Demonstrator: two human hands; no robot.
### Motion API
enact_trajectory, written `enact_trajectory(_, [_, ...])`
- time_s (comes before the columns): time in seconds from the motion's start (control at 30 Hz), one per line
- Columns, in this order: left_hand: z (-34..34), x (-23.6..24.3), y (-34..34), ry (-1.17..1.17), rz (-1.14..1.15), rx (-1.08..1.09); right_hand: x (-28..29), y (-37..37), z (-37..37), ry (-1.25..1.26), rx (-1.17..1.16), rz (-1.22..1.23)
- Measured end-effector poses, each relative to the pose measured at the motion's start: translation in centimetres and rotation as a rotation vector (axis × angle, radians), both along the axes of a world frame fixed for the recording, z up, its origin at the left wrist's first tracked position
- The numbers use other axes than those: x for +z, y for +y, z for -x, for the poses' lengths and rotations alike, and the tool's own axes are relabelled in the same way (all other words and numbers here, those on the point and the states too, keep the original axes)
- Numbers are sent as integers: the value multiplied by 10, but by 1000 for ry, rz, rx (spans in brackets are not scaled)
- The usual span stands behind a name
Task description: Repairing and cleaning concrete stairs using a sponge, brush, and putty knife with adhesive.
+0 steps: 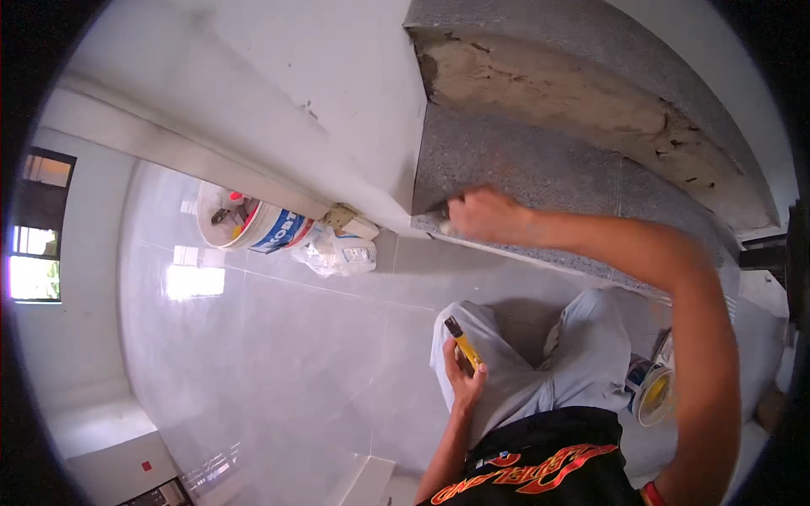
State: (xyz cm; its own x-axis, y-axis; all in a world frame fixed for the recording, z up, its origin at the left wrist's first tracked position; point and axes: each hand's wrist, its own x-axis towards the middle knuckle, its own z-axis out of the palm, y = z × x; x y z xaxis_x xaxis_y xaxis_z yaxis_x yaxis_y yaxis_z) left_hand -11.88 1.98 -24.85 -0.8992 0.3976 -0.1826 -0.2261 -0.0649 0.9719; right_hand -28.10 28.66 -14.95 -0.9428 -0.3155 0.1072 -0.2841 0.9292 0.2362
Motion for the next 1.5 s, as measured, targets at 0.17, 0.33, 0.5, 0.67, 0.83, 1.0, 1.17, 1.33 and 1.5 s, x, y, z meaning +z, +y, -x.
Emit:
enact_trajectory(0.17, [1,12,13,39,-16,21,16,54,38,-108,-323,557])
enact_trajectory(0.33, [3,16,9,-9,47,49,35,9,15,-139,-477,522])
enact_trajectory(0.5, [4,17,13,-18,37,-8,58,60,26,39,-383,176])
enact_trajectory(0.67, [2,10,12,31,60,27,73,25,-84,-117,-477,675])
enact_trajectory(0.83, [0,5,9,52,62,3,60,25,-255,-170,-813,1593])
enact_trajectory(1.0, [2,-2,9,101,36,-19,28,0,-416,-28,-1052,2353])
enact_trajectory(1.17, [-6,16,18,246,108,-32,-19,-49,-519,34,-1177,1699])
enact_trajectory(1.33, [-12,18,21,258,102,-47,-57,-65,-535,-105,-1138,1653])
enact_trajectory(1.5, [-23,24,26,222,98,-93,-60,-65,-572,55,-947,1069])
